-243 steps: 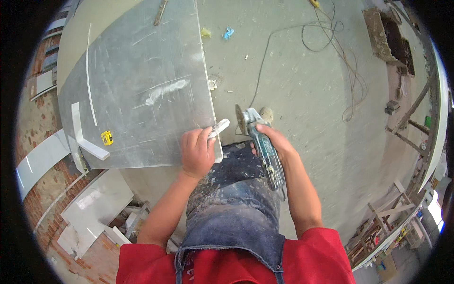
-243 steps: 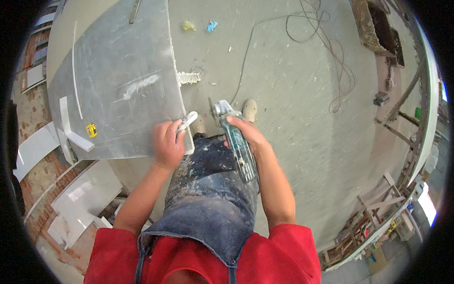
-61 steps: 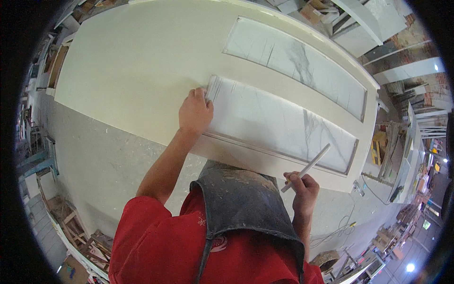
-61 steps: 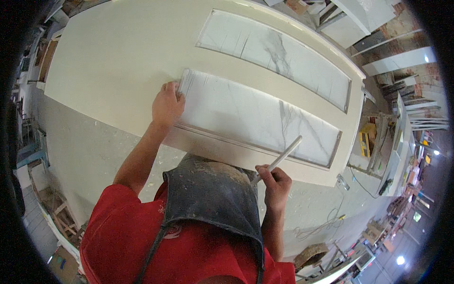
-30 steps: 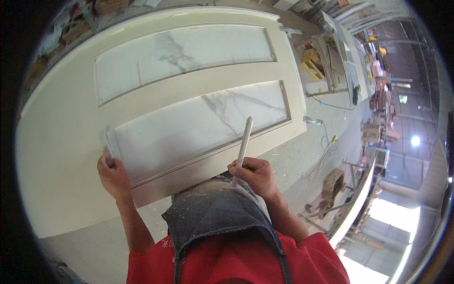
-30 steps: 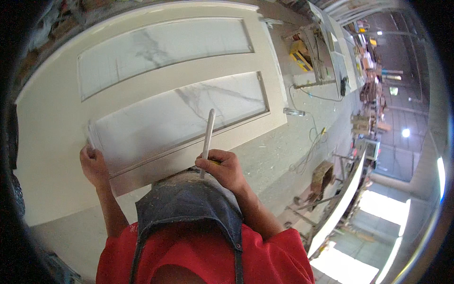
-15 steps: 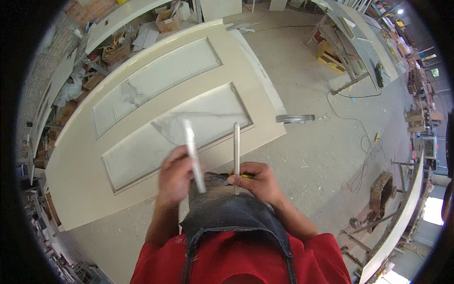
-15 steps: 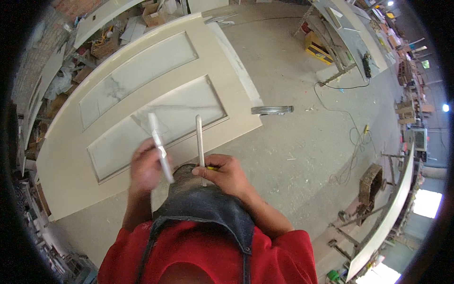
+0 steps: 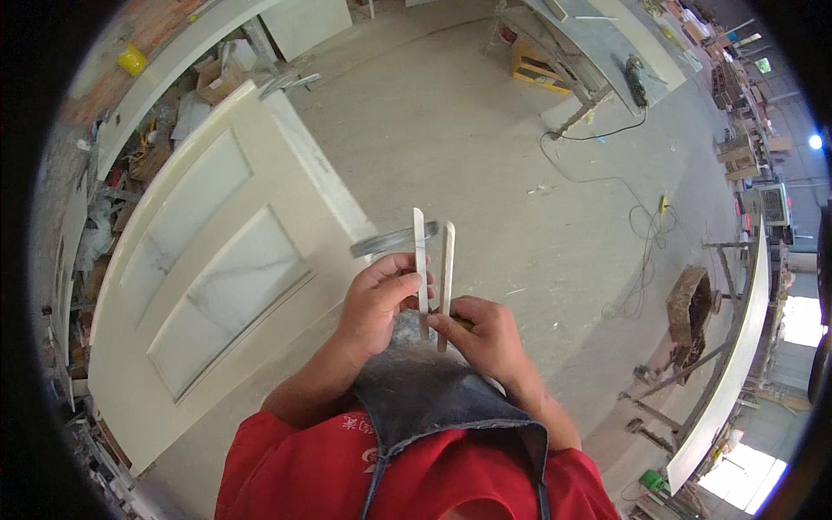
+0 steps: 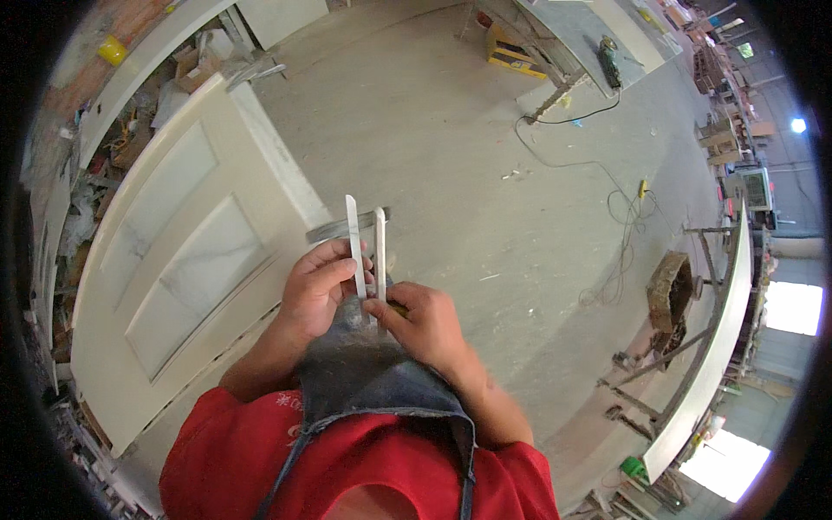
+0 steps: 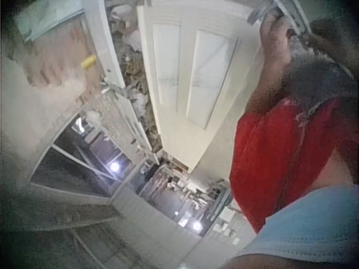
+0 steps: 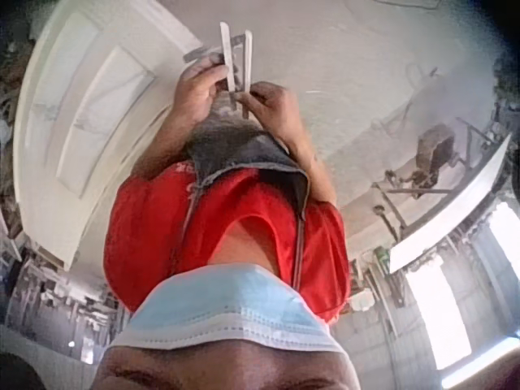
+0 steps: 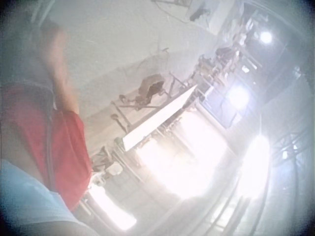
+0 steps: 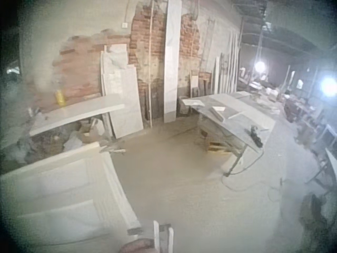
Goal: The person uses an angle grinder to smooth and cut white plastic or wood moldings on a workbench. They measure the pieces with a tape measure, grind edges, and fit the moldings into a white door panel, repeating the process for several pieces.
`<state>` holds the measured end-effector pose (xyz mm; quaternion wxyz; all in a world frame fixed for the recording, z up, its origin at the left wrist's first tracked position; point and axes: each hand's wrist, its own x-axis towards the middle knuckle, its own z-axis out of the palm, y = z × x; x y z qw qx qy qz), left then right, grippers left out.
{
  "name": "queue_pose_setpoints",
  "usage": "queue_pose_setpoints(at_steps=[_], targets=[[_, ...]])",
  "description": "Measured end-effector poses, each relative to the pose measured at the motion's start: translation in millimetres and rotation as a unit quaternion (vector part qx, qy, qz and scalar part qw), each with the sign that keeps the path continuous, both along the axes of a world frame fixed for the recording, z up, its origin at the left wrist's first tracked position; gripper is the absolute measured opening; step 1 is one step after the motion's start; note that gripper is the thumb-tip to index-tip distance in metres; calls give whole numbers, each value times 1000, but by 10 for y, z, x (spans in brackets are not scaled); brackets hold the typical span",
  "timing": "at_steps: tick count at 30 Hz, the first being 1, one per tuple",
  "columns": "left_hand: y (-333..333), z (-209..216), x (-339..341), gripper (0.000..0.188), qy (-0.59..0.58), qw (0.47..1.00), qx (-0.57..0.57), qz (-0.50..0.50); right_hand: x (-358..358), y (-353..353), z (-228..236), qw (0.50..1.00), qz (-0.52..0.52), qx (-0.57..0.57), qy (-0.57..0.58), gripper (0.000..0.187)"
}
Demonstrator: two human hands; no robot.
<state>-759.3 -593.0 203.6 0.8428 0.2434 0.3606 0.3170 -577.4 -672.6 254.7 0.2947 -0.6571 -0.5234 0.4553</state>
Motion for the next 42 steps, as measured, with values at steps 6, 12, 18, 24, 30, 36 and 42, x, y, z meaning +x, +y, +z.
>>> queue_pose_setpoints(at_steps=[6, 12, 18, 24, 30, 36, 42], targets=[[562, -123, 1142, 39, 66, 990, 76, -102, 877, 278, -27, 992, -105, -65, 7, 19], [992, -193, 2125, 36, -8, 997, 57, -59, 1751, 793, -90, 984, -82, -74, -139, 30], [1382, -169, 2482, 36, -23, 996, 84, -35, 2205, 1336, 3, 991, -30, -44, -119, 32], [1793, -66, 2635, 41, 37, 997, 49, -46, 2700, 1923, -154, 994, 80, -61, -51, 23], [2336, -123, 3463, 36, 63, 996, 66, -21, 3532, 2515, -223, 991, 123, -9, -43, 20], [3117, 83, 4572, 39, 95, 981, 108, -131, 4619, 3044, -302, 996, 71, 43, 11, 22], [3908, 256, 5691, 33, 124, 966, 148, -174, 5712, 3734, -175, 997, 52, 64, 8, 17]])
